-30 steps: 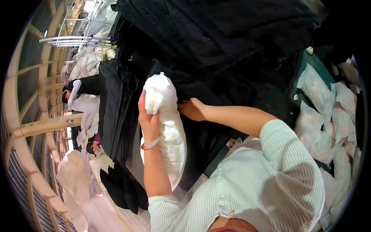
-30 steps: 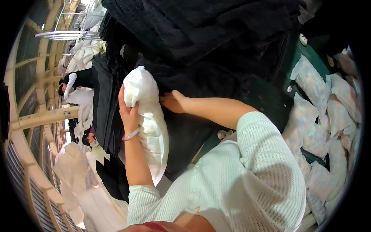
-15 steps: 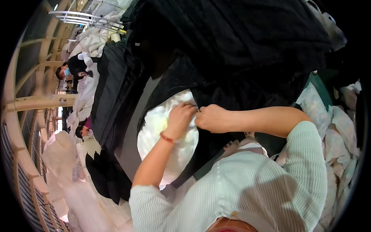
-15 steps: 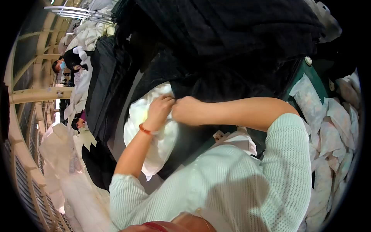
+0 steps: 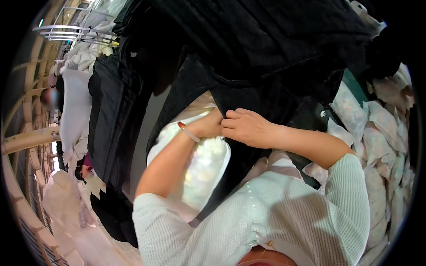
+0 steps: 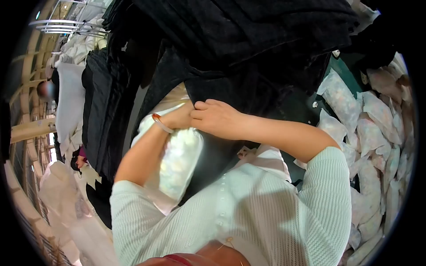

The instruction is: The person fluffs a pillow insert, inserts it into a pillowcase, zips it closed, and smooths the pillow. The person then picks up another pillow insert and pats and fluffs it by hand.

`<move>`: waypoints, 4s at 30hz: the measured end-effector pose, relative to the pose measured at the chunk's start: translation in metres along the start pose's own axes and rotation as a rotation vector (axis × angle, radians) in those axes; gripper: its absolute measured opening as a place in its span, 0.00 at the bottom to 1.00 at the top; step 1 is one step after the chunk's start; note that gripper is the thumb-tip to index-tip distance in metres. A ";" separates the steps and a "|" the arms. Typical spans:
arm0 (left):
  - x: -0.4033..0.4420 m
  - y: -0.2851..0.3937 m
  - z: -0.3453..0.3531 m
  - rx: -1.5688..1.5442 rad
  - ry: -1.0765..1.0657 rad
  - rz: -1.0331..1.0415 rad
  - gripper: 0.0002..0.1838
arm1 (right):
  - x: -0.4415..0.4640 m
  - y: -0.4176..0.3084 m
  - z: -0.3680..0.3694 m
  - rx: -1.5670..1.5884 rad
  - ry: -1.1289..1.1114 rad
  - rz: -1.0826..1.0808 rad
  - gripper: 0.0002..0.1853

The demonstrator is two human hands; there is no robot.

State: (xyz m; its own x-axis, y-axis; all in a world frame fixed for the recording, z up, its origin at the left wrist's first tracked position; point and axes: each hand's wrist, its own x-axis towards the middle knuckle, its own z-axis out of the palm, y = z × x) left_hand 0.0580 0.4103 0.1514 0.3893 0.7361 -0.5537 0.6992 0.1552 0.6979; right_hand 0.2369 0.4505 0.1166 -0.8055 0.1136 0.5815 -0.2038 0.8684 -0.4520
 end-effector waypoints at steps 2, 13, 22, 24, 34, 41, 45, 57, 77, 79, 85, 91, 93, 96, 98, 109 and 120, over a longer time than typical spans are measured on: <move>0.010 -0.027 0.014 0.165 0.220 0.249 0.20 | -0.004 -0.002 0.003 0.054 -0.018 -0.012 0.04; -0.112 0.022 0.011 0.364 0.469 -0.051 0.28 | -0.004 0.007 0.000 0.037 -0.139 0.098 0.11; -0.221 -0.013 0.241 1.015 0.917 -0.424 0.37 | 0.014 -0.011 0.013 -0.020 -0.088 0.114 0.15; -0.219 -0.018 0.215 0.949 1.052 -0.329 0.35 | 0.012 -0.037 0.021 -0.005 0.072 0.092 0.14; -0.287 -0.012 0.089 0.548 0.972 0.025 0.36 | 0.049 -0.164 0.131 -0.113 -0.193 0.097 0.21; -0.280 -0.030 0.090 0.583 0.890 0.187 0.32 | 0.045 -0.155 0.173 -0.435 -0.369 0.331 0.28; -0.257 -0.038 0.083 0.579 0.870 0.224 0.33 | 0.051 -0.201 0.143 -0.257 -0.362 0.197 0.17; -0.098 -0.073 0.153 0.657 0.403 0.140 0.13 | 0.097 -0.244 0.031 0.101 0.044 -0.078 0.12; -0.306 -0.050 0.301 -0.241 1.516 -0.139 0.23 | 0.147 -0.215 0.109 0.307 -0.908 -0.109 0.11; -0.290 -0.052 0.300 0.045 1.629 -0.140 0.25 | 0.158 -0.206 0.123 0.260 -1.122 -0.080 0.12; -0.292 -0.061 0.297 0.230 1.571 -0.067 0.16 | 0.162 -0.201 0.115 0.365 -1.215 -0.133 0.19; -0.313 -0.067 0.272 0.294 1.366 0.164 0.12 | 0.163 -0.202 0.128 0.421 -1.264 -0.448 0.16; -0.314 -0.060 0.254 0.236 1.361 0.268 0.12 | 0.169 -0.208 0.131 0.044 -1.487 -0.674 0.16; -0.301 -0.055 0.225 0.104 1.381 0.507 0.13 | 0.105 -0.133 0.164 0.309 -1.284 -0.164 0.17; -0.292 -0.079 0.224 0.058 1.448 0.351 0.13 | 0.116 -0.138 0.177 0.462 -1.357 -0.096 0.18; -0.280 -0.100 0.247 0.380 1.646 0.188 0.20 | 0.139 -0.163 0.219 0.810 -1.705 0.117 0.17; -0.244 -0.095 0.235 0.417 1.897 0.103 0.18 | 0.137 -0.161 0.246 0.741 -1.646 -0.059 0.20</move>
State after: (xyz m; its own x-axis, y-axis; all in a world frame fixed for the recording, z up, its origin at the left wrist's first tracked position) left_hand 0.0372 0.0615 0.1136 -0.4191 0.4174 0.8063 0.9064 0.1409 0.3982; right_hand 0.0228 0.2079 0.1028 -0.3633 -0.8506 -0.3801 -0.0578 0.4278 -0.9020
